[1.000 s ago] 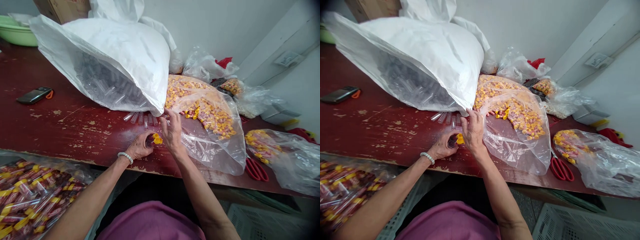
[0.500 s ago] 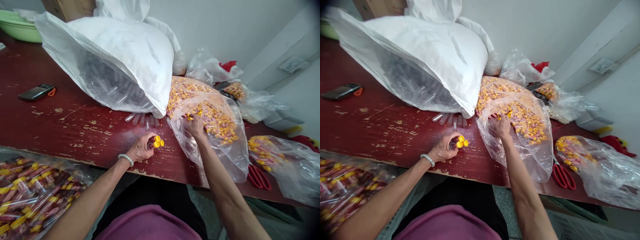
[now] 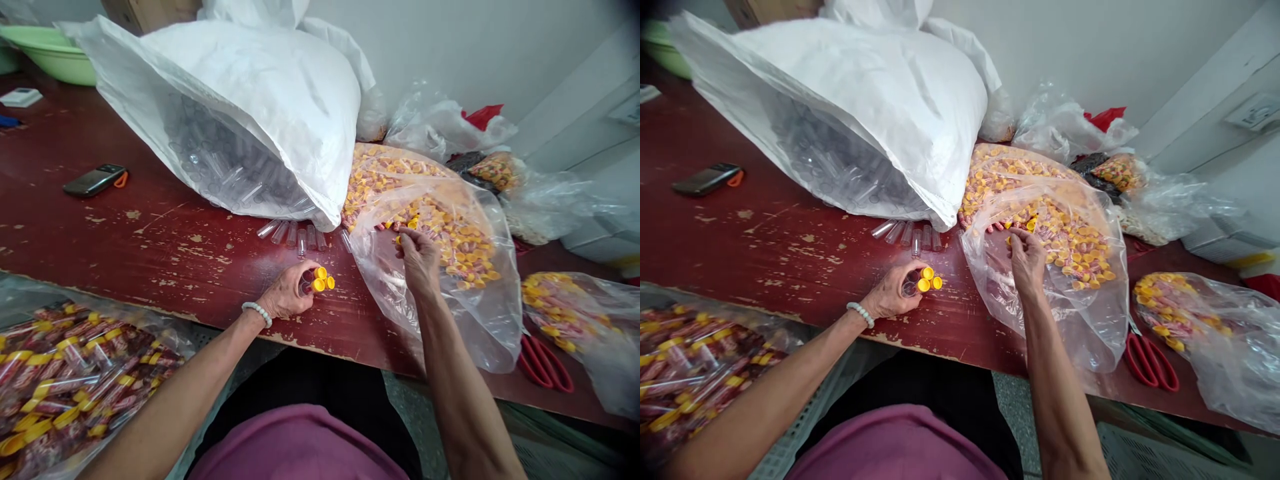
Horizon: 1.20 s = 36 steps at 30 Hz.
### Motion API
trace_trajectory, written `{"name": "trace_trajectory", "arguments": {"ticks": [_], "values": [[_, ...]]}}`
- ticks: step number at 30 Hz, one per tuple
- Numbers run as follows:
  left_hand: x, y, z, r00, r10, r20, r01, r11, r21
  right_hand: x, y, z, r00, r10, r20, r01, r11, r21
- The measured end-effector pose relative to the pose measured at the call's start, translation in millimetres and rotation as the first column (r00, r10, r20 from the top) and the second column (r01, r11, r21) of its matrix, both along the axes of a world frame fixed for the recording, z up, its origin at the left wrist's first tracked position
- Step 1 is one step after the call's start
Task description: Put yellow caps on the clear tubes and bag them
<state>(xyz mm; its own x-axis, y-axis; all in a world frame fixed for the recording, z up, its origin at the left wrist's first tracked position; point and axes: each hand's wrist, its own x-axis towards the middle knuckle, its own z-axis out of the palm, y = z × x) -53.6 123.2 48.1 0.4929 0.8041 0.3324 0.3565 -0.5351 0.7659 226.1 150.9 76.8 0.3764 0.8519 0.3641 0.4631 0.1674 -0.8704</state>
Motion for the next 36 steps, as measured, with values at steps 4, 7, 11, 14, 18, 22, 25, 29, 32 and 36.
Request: {"name": "trace_trajectory", "arguments": {"ticks": [4,7,11,14,18,22,25,29,32,36], "values": [[0,-1,0.5,1.000,-0.005,-0.006,0.005,1.000,-0.016,-67,-68,34.0,0.868,0.310,-0.388,-0.338,0.941,-0.005],[0,-1,0.7,1.000,0.001,-0.020,-0.002,1.000,-0.013,-113,-90,40.7,0.787,0.421,-0.451,-0.513,0.853,-0.099],[0,-2,2.1,1.000,-0.017,-0.015,0.017,1.000,-0.022,-137,-90,28.3,0.784,0.482,-0.391,-0.572,0.805,-0.155],[1,-2,1.8,1.000,-0.014,0.003,0.014,1.000,-0.014,-133,-88,25.1,0.857,0.477,-0.193,-0.505,0.853,-0.131],[1,-1,-2.6,0.999,-0.017,0.030,0.016,0.999,0.035,-131,-73,36.9,0.939,0.285,0.190,-0.305,0.949,0.080],[2,2,-6.7,1.000,0.002,-0.002,-0.002,1.000,0.028,-153,-40,32.8,0.875,0.100,0.474,-0.222,0.953,0.208],[1,3,-5.9,0.998,-0.015,-0.060,0.015,1.000,-0.003,-172,-24,18.0,0.761,0.168,0.627,-0.301,0.947,0.111],[0,0,-2.6,1.000,-0.006,-0.029,0.004,0.997,-0.071,-168,-23,14.5,0.832,0.245,0.497,-0.351,0.928,0.129],[0,-1,-1.6,0.999,0.015,0.035,-0.013,0.999,-0.036,-128,-20,22.1,0.939,0.122,0.320,-0.210,0.943,0.257],[1,-1,-1.5,1.000,0.013,0.023,-0.012,0.999,-0.037,-39,8,16.2,0.897,-0.217,0.386,0.183,0.975,0.123]]}}
